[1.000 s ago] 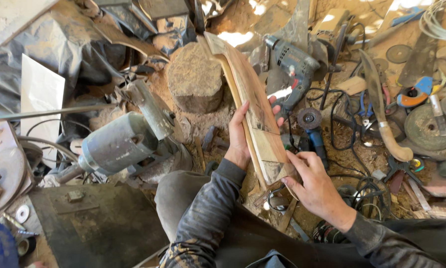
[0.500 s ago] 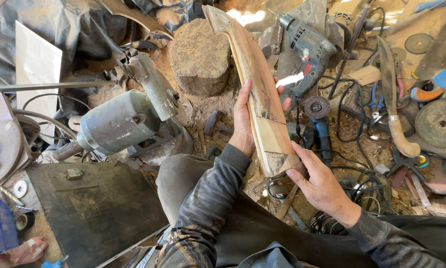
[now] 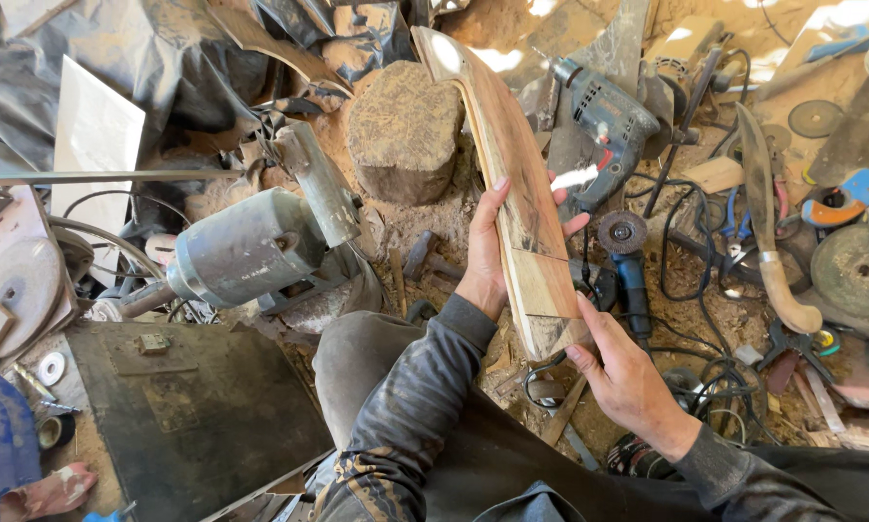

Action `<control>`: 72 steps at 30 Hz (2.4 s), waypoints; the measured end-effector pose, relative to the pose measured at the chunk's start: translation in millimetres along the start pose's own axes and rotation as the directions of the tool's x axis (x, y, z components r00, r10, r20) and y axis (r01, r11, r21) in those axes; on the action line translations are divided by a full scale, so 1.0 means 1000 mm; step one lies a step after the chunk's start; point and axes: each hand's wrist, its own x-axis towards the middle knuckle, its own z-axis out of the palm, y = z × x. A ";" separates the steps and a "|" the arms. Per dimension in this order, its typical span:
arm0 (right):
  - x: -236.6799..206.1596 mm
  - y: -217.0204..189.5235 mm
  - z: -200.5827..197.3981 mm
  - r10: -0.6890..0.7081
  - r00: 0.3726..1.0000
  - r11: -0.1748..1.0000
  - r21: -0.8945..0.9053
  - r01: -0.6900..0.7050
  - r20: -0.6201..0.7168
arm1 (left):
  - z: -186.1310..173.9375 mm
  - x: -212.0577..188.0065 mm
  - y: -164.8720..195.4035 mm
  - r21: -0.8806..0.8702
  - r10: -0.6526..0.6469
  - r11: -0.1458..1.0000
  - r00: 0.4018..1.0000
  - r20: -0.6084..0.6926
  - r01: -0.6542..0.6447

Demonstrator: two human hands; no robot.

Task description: The person smooths a curved wooden piece with a handheld sander, then drills two holes into it. They insert a metal wire through the holes and bend it to join the piece to another wooden component.

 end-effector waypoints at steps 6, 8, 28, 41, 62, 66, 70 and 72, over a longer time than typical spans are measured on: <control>0.000 0.005 0.000 0.014 1.000 1.000 -0.012 -0.014 0.001 | -0.001 0.000 0.001 0.015 -0.011 1.000 1.000 0.011 0.011; -0.001 0.005 0.001 0.001 1.000 1.000 -0.006 -0.001 -0.003 | -0.001 0.000 0.000 0.018 -0.017 1.000 1.000 -0.004 0.017; 0.018 0.013 -0.025 0.287 0.958 0.953 0.114 -0.282 -0.027 | 0.044 -0.013 -0.030 0.274 -0.132 0.955 0.990 0.047 0.115; 0.019 0.018 -0.085 0.146 0.981 0.964 -0.203 -0.169 -0.124 | 0.060 -0.020 -0.043 0.457 0.043 0.889 0.998 -0.036 -0.022; 0.033 -0.047 -0.082 -0.213 0.946 0.931 -0.346 0.119 -0.246 | 0.040 0.009 0.015 -0.083 -0.136 0.987 0.989 0.056 0.140; 0.029 -0.048 -0.077 -0.214 0.945 0.933 -0.340 0.121 -0.249 | 0.046 0.005 0.015 -0.100 -0.094 0.990 0.994 0.057 0.099; 0.028 -0.050 -0.076 -0.211 0.948 0.929 -0.351 0.119 -0.238 | 0.048 0.002 0.017 -0.084 -0.110 0.990 0.993 0.052 0.114; 0.028 -0.051 -0.076 -0.218 0.947 0.924 -0.362 0.122 -0.237 | 0.047 0.000 0.017 -0.071 -0.137 0.987 0.988 0.070 0.142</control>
